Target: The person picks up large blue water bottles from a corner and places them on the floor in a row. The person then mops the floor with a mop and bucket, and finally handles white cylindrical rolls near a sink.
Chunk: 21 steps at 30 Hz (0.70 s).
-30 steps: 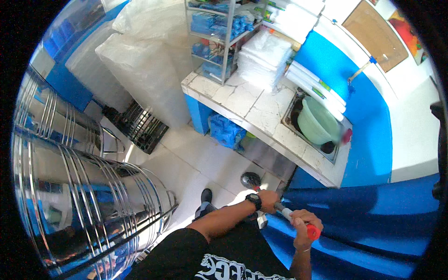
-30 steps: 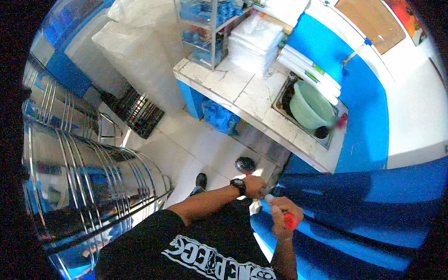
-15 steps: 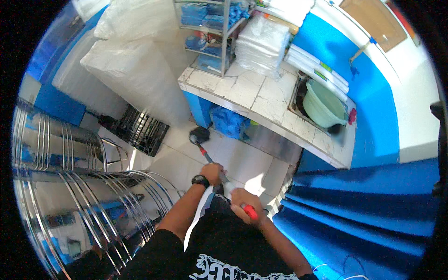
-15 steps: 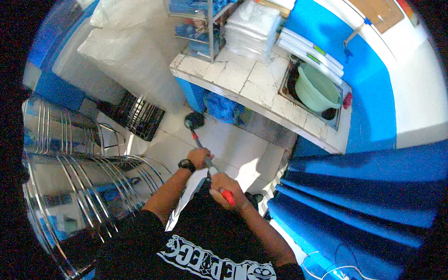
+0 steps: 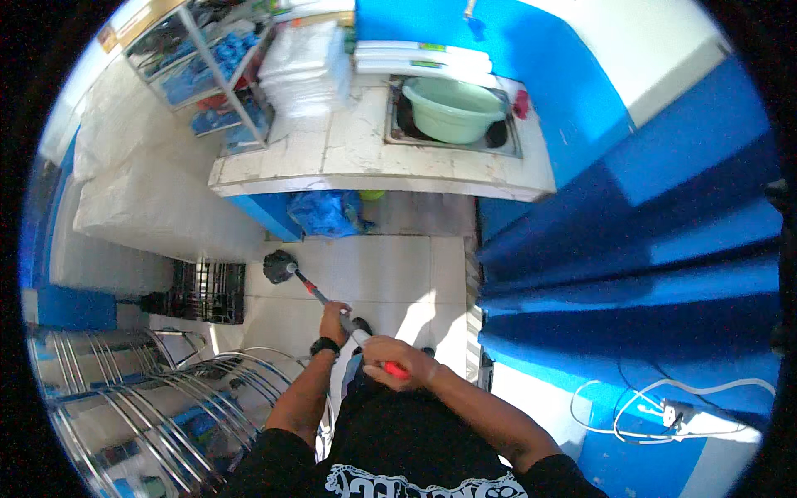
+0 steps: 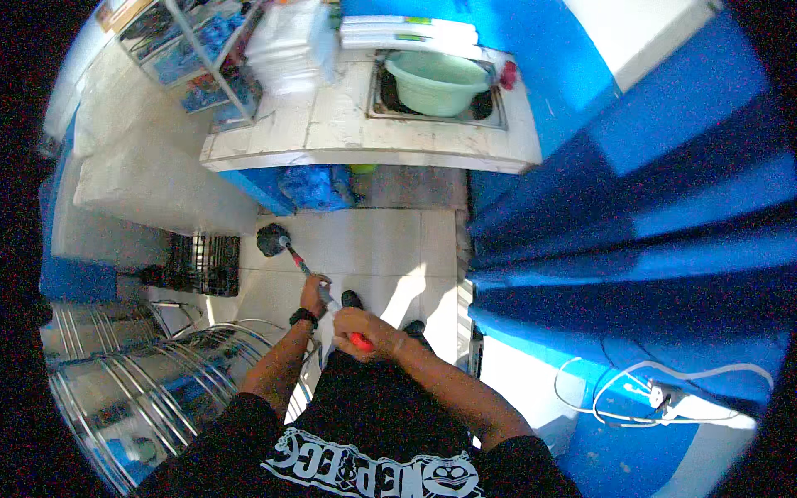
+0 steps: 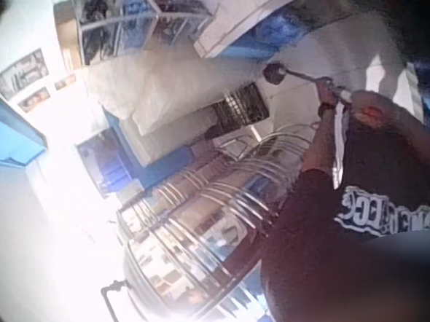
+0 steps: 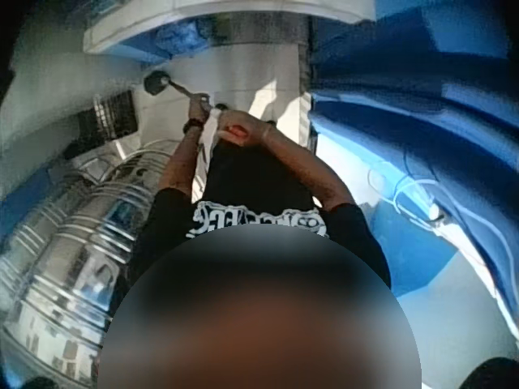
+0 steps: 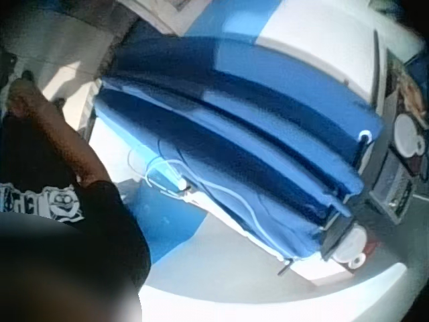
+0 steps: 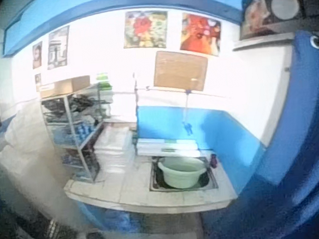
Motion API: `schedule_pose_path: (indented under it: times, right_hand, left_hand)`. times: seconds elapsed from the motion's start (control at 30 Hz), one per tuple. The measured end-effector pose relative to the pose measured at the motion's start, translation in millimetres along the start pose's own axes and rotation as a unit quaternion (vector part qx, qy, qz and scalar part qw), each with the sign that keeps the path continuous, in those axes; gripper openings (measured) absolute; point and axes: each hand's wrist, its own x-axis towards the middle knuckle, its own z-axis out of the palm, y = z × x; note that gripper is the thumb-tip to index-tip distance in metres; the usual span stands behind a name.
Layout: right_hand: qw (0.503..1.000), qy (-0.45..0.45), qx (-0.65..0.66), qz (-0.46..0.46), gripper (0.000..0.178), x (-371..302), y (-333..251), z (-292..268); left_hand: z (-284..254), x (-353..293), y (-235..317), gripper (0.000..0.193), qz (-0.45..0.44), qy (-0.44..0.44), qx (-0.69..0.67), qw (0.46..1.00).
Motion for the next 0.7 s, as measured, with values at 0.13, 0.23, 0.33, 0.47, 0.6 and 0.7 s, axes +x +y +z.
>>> schedule_pose_path:
  times: [0.13,0.23,0.33,0.47,0.6,0.7]
  right_hand:
    - [0.981,0.139,-0.001,0.135,0.008,-74.8,-68.3,-66.0]
    - [0.912,0.341,0.01,0.227,0.014,-118.4,-126.7,-96.1]
    - [0.895,0.395,-0.02,0.205,0.005,-148.8,-172.6,-111.1]
    - [0.881,0.437,-0.047,0.174,0.011,-176.2,-195.8,-105.0]
    - [0.883,0.449,-0.07,0.117,0.017,-192.8,-189.9,-86.1]
    - [0.885,0.453,-0.08,0.068,0.017,-199.2,-185.3,-78.5]
  left_hand:
    - [68.4,-23.6,115.4,0.03,0.049,-0.101,-0.024,0.993]
    - [122.1,-38.0,205.7,0.025,0.071,-0.174,-0.064,0.98]
    - [154.8,-60.5,272.2,0.016,0.147,-0.226,-0.125,0.955]
    - [174.3,-70.8,311.9,0.016,0.206,-0.361,-0.088,0.905]
    - [179.8,-74.8,315.1,0.024,0.246,-0.418,0.036,0.874]
    - [176.6,-79.1,314.7,0.023,0.25,-0.458,0.06,0.851]
